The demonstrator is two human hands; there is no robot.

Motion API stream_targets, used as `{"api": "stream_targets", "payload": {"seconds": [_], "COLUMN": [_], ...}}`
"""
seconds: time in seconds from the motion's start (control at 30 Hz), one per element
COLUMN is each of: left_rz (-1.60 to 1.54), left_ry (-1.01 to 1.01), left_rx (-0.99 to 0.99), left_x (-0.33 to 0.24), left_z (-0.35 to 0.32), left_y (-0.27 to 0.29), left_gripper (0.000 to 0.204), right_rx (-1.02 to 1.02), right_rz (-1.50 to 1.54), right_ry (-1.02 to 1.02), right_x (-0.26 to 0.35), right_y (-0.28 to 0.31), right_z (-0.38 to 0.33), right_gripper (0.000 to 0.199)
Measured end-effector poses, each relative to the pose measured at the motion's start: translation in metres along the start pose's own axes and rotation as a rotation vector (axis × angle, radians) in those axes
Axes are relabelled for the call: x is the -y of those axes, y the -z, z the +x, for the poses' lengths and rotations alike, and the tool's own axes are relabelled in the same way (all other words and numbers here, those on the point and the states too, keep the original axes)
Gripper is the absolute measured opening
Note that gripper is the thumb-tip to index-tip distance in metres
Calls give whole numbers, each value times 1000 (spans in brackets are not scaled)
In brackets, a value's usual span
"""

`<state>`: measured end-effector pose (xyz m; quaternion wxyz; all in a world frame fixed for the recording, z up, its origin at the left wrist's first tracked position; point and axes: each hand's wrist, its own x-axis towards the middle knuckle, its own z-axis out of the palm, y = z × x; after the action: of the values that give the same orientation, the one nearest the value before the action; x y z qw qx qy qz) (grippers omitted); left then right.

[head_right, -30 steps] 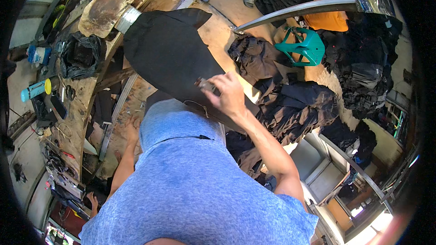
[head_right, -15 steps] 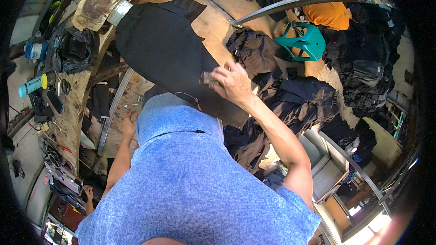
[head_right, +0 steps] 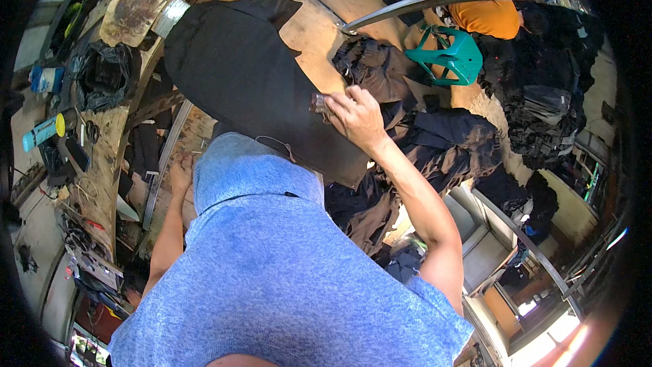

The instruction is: The person repeatedly rubs a small dark object against black fabric pieces laid on a wooden table, then places the treated pieces into a black plastic bag. The person handles the fabric one at a time, rubbing different areas before bagging them.

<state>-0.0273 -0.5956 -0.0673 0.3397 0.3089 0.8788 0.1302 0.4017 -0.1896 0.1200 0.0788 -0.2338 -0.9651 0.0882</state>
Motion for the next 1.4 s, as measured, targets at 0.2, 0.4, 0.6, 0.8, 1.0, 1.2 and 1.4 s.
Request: {"api": "stream_targets", "payload": {"seconds": [0.2,0.4,0.6,0.8,1.0,1.2,1.4], "left_rz": [-447,-890,-602,-279,-754,-794,-706], "left_ry": [-13,-297,-250,-576,-294,-212,-186], "left_rx": [24,4,308,438,1205,854,702], "left_x": [-66,-203,-278,-255,-246,-341,-357], "left_z": [87,169,188,163,198,280,285], "left_y": [55,107,144,190,214,180,174], "left_gripper": [47,93,140,45,53,51,56], "right_rx": [371,-18,-76,-122,-649,-719,-1380], "right_rz": [589,565,657,579,558,347,1133], "right_ry": [-299,-287,-192,-318,-457,-1131,-2535], "right_x": [4,23,99,137,132,157,218], "right_y": [40,28,-75,-98,-46,-37,-107], "right_z": [-2,173,422,480,328,62,-100], "right_gripper": [33,38,68,86,55,12,73]}}
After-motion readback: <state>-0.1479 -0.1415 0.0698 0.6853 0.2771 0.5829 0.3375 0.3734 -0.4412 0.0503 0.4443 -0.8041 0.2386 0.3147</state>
